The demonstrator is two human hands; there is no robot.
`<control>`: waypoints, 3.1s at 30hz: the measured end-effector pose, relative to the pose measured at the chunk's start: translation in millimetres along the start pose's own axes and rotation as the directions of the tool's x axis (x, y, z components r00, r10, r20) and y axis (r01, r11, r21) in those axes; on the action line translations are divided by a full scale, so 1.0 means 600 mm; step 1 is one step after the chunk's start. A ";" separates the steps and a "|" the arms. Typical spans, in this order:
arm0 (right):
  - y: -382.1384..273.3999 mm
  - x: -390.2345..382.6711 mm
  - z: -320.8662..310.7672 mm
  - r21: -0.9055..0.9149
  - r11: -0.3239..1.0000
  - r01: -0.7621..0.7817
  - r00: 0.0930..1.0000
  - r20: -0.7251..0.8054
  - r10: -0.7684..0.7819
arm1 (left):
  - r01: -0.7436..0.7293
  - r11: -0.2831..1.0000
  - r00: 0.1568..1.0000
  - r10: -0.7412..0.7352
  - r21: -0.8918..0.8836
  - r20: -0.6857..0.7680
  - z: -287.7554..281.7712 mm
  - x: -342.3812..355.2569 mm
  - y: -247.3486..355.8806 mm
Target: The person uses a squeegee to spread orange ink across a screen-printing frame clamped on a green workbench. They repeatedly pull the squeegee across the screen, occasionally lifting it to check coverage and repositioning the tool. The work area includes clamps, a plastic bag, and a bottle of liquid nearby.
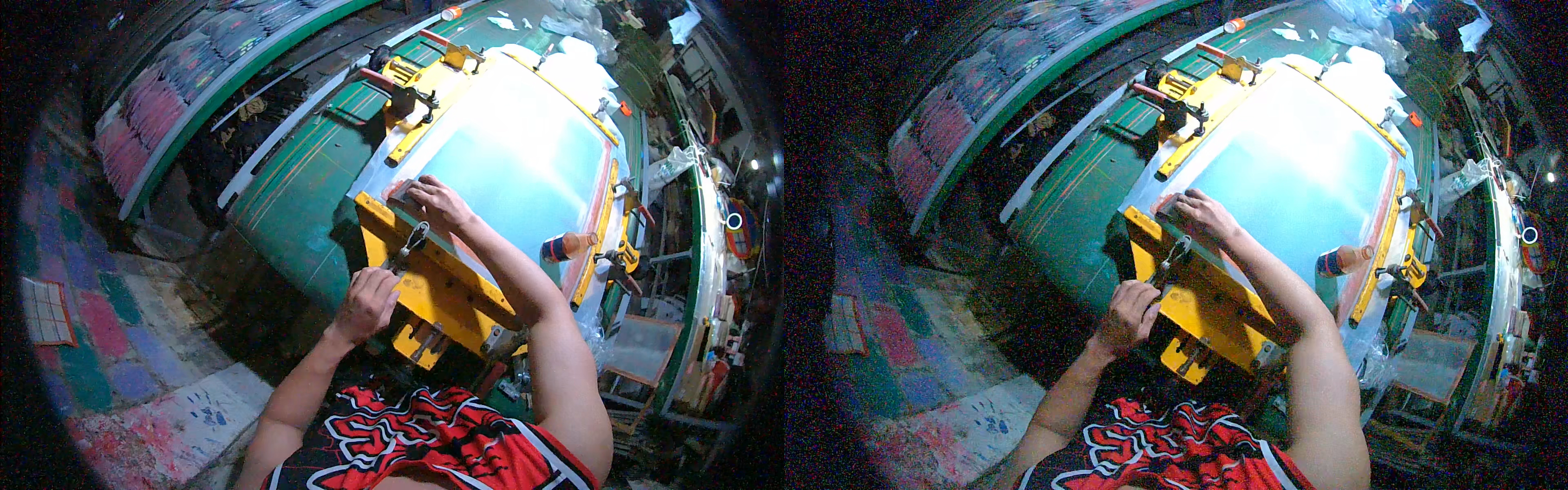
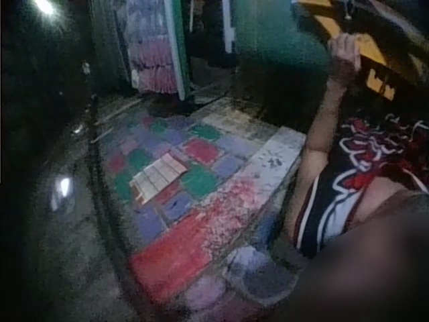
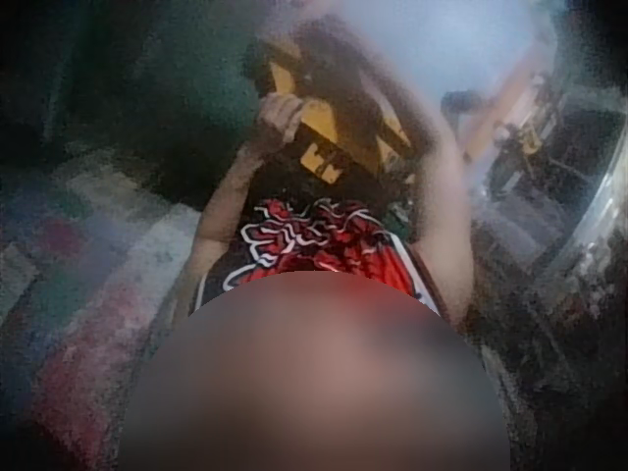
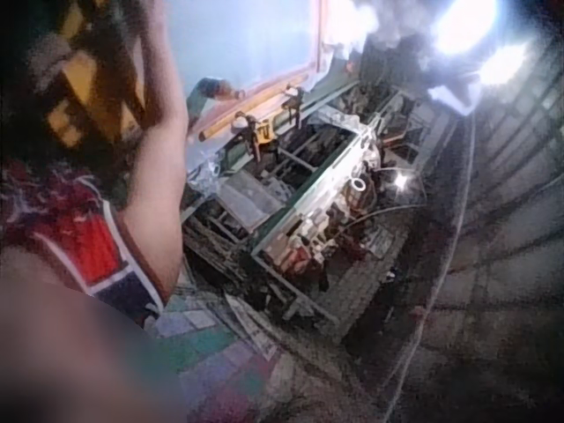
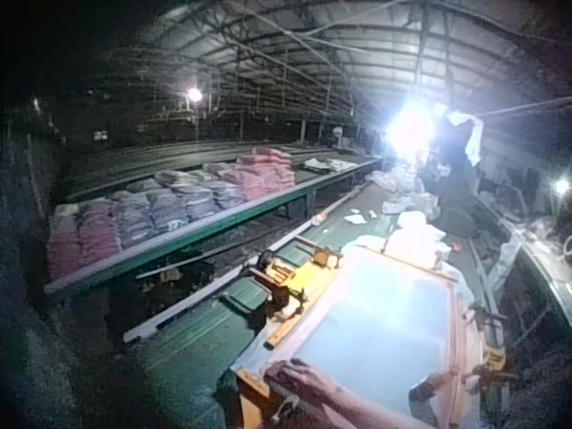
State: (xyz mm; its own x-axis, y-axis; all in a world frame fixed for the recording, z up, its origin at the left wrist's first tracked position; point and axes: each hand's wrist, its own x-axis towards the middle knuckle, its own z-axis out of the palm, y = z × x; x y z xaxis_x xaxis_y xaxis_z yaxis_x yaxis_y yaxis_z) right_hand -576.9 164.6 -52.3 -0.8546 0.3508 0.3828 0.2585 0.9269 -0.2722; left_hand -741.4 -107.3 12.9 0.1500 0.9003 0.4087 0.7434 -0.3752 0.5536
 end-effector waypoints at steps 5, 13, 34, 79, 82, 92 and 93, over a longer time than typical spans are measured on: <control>0.020 0.036 -0.001 0.014 0.999 0.042 0.999 0.003 -0.042 | -0.017 1.000 1.000 0.017 -0.014 -0.012 -0.001 0.002 -0.003; 0.004 0.055 -0.036 0.073 0.997 -0.006 1.000 0.027 0.004 | -0.012 1.000 0.999 0.012 0.005 -0.039 0.000 0.000 0.001; -0.015 0.127 -0.101 0.058 0.905 -0.421 0.904 0.103 0.414 | -0.035 0.999 0.999 0.037 0.030 -0.041 0.006 -0.003 -0.005; -0.108 -0.169 -0.177 -0.228 0.899 -0.374 0.783 0.442 0.438 | -0.048 0.999 0.996 0.047 -0.015 -0.071 0.011 0.000 -0.007; -0.122 -0.235 -0.182 -0.185 0.809 -0.557 0.723 0.370 0.583 | -0.051 0.999 0.996 0.049 -0.018 -0.079 0.012 -0.001 -0.005; -0.136 -0.362 -0.309 -0.293 0.816 -0.498 0.637 0.515 0.574 | -0.031 0.999 0.998 0.032 0.013 -0.045 0.011 -0.003 -0.003; -0.139 -0.356 -0.318 -0.275 0.804 -0.527 0.647 0.484 0.590 | -0.042 0.999 0.999 0.042 0.022 -0.034 0.012 -0.003 -0.003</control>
State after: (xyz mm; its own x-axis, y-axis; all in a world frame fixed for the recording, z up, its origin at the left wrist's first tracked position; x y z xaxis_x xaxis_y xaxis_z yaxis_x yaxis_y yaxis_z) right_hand -329.8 38.1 57.3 -0.6182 0.7088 -0.3398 0.7823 0.5969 -0.1782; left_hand -738.3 -106.9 6.2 0.1590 0.8755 0.4563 0.7510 -0.4072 0.5198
